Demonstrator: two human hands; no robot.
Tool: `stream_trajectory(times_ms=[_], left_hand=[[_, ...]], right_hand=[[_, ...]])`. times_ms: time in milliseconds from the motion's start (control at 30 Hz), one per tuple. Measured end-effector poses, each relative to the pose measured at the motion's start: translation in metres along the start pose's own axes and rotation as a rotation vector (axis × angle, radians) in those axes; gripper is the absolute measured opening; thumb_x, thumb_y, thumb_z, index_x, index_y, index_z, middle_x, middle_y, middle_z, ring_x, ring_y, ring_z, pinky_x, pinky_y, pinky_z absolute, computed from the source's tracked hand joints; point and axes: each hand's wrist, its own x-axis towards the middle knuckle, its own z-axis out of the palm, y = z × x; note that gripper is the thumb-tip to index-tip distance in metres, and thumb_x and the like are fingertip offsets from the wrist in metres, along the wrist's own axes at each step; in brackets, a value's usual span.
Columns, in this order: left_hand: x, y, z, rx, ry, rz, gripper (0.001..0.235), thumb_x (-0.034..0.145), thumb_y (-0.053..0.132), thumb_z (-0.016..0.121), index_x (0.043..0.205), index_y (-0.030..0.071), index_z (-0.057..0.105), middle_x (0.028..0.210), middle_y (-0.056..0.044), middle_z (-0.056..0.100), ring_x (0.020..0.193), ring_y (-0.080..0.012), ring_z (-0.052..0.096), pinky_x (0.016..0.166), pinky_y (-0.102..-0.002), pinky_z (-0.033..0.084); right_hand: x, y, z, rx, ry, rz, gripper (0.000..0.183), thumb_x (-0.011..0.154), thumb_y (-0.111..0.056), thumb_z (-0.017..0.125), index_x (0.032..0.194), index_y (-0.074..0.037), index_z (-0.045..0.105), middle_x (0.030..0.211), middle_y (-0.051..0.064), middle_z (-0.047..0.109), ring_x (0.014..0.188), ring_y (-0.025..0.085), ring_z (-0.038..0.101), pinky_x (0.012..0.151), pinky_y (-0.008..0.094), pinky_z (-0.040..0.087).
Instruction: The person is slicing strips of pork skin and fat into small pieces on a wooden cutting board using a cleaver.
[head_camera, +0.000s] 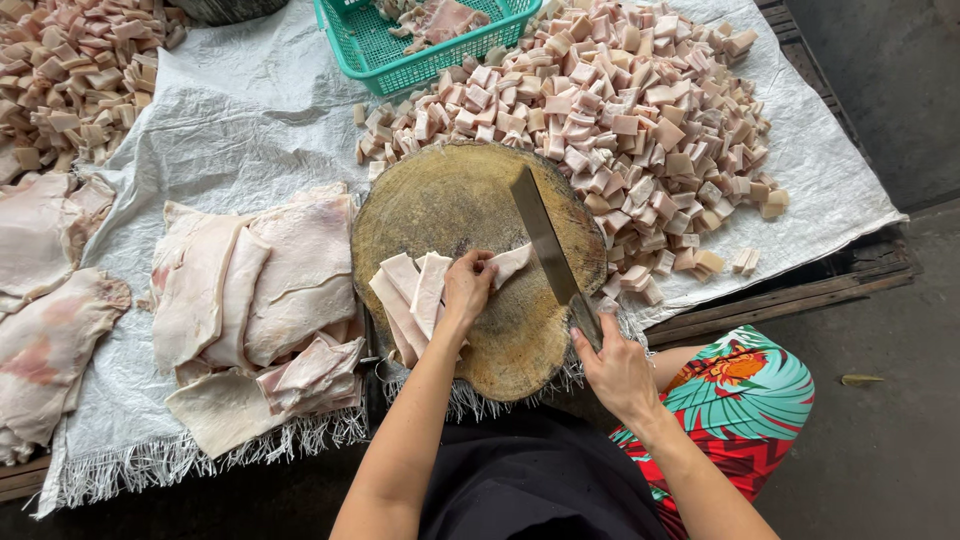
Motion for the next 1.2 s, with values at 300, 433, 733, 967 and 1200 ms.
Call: stream_trajectory(times_ms=[300,433,733,967,1200], left_hand=[[0.006,-0.015,0.006,-0.066,0.012,0.062,0.024,0.091,0.011,0.070,0.112,0.000,0.072,0.095,-0.010,0.073,0.069,-0.0143,0.070,0.061,-0.028,0.060],[0.006,-0.030,0.005,0.139,0.112,0.300,0.025,0.090,0.014,0.073,0.109,-0.002,0.075,0.098,-0.017,0.076,0.084,-0.0209,0.072,0.076,-0.034,0.057],[0.003,-0.007,0.008,0.009,-0.016,0.140,0.027,0.095,0.013,0.063,0.117,-0.001,0.073,0.111,-0.015,0.067,0.074,-0.0183,0.074,0.067,-0.029,0.063],[0.007,-0.011,0.000,-0.012,0.059,0.084,0.031,0.098,0.014,0.062,0.126,0.003,0.065,0.108,-0.015,0.064,0.082,-0.0220,0.072,0.074,-0.034,0.061],[0.013,-0.039,0.011,0.280,0.105,0.353,0.025,0.088,0.016,0.074,0.109,0.001,0.072,0.108,-0.023,0.065,0.099,-0.0374,0.066,0.088,-0.044,0.054]], right_hand=[[0.025,-0.012,0.032,-0.043,0.023,-0.138,0.041,0.104,-0.039,0.055,0.117,-0.001,0.047,0.067,0.021,0.069,0.061,0.040,0.072,0.054,0.051,0.055],[0.035,0.028,0.060,-0.191,-0.039,-0.170,0.043,0.102,-0.039,0.061,0.110,0.001,0.050,0.071,0.027,0.067,0.070,0.050,0.068,0.062,0.058,0.052],[0.026,-0.034,-0.004,0.014,-0.016,0.016,0.039,0.098,-0.037,0.062,0.118,-0.003,0.060,0.057,0.021,0.064,0.051,0.033,0.069,0.052,0.049,0.052],[0.022,-0.038,0.024,0.006,-0.059,-0.079,0.035,0.102,-0.034,0.054,0.114,-0.002,0.048,0.064,0.022,0.067,0.053,0.038,0.069,0.051,0.049,0.055],[0.029,0.008,0.081,-0.253,-0.155,-0.018,0.038,0.100,-0.034,0.057,0.113,0.000,0.045,0.080,0.034,0.070,0.079,0.052,0.069,0.073,0.057,0.056]])
